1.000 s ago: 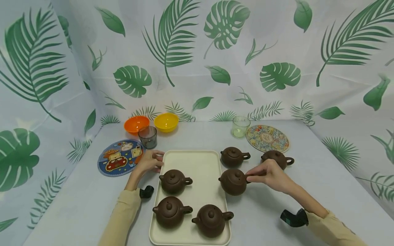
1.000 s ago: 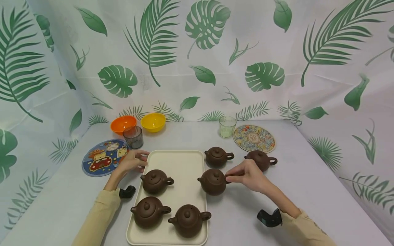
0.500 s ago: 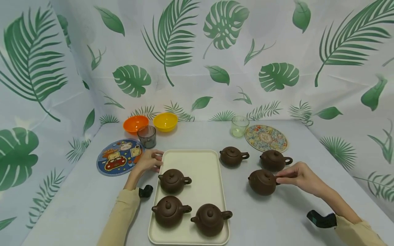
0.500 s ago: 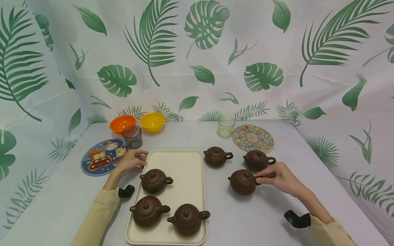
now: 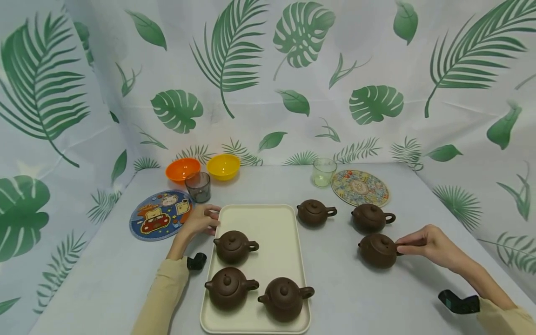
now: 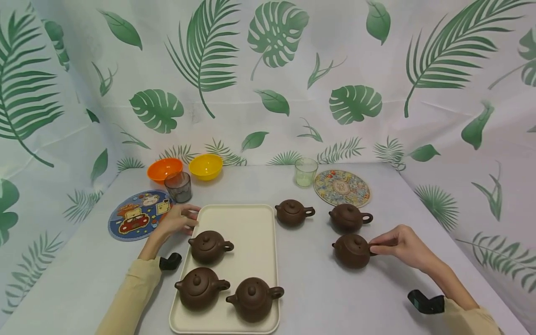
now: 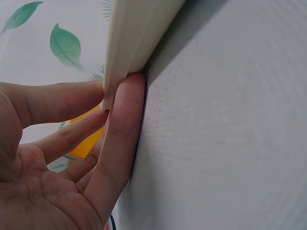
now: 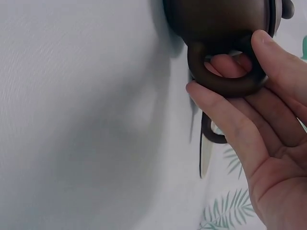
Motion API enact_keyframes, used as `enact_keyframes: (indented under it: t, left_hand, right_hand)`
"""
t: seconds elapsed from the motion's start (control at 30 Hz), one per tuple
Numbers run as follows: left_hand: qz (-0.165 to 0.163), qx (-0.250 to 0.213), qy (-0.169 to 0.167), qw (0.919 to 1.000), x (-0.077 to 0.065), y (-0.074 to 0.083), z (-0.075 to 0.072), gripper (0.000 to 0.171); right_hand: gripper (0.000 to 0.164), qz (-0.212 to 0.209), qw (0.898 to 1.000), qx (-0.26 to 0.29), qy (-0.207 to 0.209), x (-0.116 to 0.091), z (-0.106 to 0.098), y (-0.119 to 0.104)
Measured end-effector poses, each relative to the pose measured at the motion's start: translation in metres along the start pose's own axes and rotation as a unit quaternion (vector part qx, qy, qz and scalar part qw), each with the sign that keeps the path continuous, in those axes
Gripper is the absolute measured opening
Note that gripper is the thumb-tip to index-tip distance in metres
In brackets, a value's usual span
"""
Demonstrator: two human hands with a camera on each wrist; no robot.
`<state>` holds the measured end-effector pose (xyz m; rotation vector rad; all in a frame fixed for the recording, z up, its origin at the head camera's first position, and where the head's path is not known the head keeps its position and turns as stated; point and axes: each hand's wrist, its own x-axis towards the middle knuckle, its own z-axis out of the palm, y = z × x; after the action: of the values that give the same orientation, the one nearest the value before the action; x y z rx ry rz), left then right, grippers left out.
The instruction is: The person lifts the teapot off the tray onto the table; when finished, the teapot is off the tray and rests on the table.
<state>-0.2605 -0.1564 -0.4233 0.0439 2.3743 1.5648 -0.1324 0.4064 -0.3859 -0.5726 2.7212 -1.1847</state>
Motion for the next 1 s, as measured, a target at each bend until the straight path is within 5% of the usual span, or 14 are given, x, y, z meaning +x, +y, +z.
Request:
enact_keyframes:
  t: [0.6, 1.0]
  left_hand:
    - [-0.011, 0.000, -0.002, 0.9999, -0.001, 0.001, -0.001, 0.046]
    - [0.004, -0.004, -0.008, 0.9999, -0.002, 0.001, -0.002, 0.046]
  right_hand:
    - [0.022, 0.052, 0.998, -0.017, -0.026, 0.004, -0.006, -0.001]
    - [0.021, 0.018, 0.999, -0.023, 0.017, 0.013, -0.012, -0.023]
